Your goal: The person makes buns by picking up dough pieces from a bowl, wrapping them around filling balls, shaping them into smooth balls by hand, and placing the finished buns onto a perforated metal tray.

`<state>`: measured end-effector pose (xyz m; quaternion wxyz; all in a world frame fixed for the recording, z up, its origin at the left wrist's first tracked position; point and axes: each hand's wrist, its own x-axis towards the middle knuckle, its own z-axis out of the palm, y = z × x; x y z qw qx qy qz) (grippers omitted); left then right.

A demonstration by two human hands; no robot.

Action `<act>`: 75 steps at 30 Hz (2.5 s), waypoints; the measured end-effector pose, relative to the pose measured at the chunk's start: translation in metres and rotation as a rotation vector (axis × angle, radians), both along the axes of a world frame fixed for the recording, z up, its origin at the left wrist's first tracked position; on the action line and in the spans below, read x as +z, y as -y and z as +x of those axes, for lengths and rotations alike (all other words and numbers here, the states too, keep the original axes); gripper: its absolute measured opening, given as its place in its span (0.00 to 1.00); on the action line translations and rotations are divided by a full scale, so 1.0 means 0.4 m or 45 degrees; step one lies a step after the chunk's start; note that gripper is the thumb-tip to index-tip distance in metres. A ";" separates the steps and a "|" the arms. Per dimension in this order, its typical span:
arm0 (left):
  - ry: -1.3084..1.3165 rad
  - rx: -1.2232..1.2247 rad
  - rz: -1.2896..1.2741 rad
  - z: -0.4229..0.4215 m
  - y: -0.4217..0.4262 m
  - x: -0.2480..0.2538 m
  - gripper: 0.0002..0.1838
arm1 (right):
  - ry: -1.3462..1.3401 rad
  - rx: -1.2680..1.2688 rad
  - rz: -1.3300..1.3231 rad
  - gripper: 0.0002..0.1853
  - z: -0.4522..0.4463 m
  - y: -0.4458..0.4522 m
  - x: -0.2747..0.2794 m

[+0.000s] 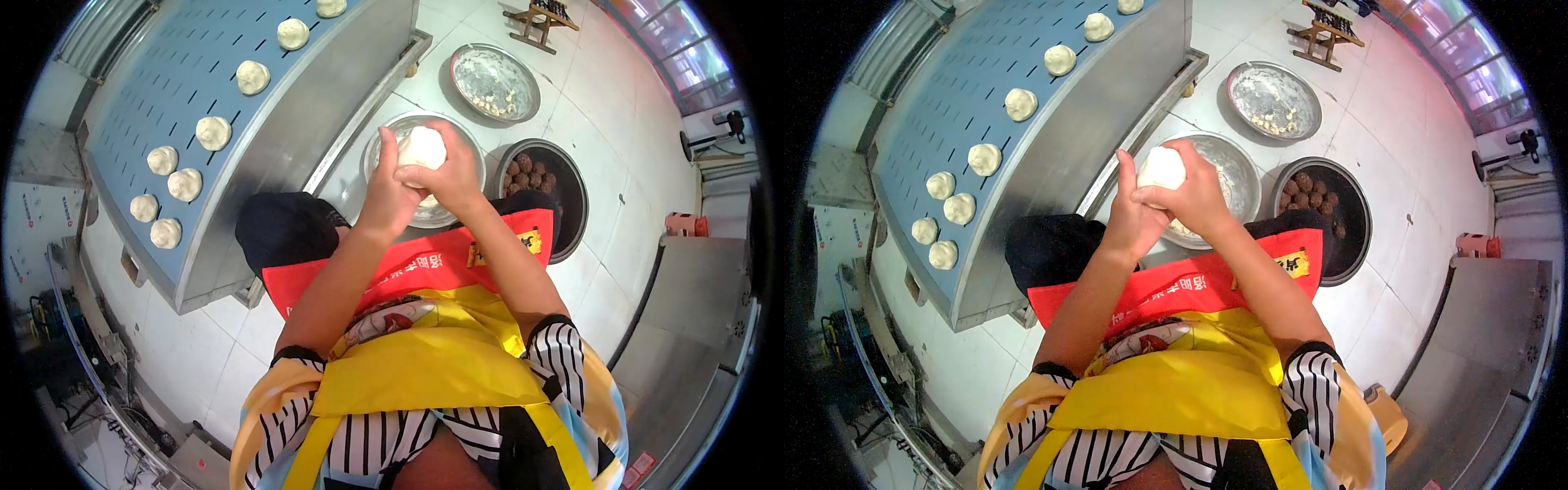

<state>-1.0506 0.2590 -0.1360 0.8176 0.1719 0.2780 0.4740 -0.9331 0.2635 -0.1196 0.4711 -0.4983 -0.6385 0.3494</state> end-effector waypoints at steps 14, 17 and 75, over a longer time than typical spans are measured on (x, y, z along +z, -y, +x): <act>-0.157 -0.173 0.097 -0.064 0.001 0.027 0.38 | -0.175 0.248 -0.236 0.38 -0.023 0.015 0.036; -0.090 0.042 0.034 -0.040 0.004 0.048 0.35 | 0.078 0.103 0.012 0.36 -0.042 0.002 0.010; -0.045 0.116 0.091 -0.186 0.023 -0.019 0.31 | -0.018 0.466 0.035 0.36 -0.154 -0.004 0.028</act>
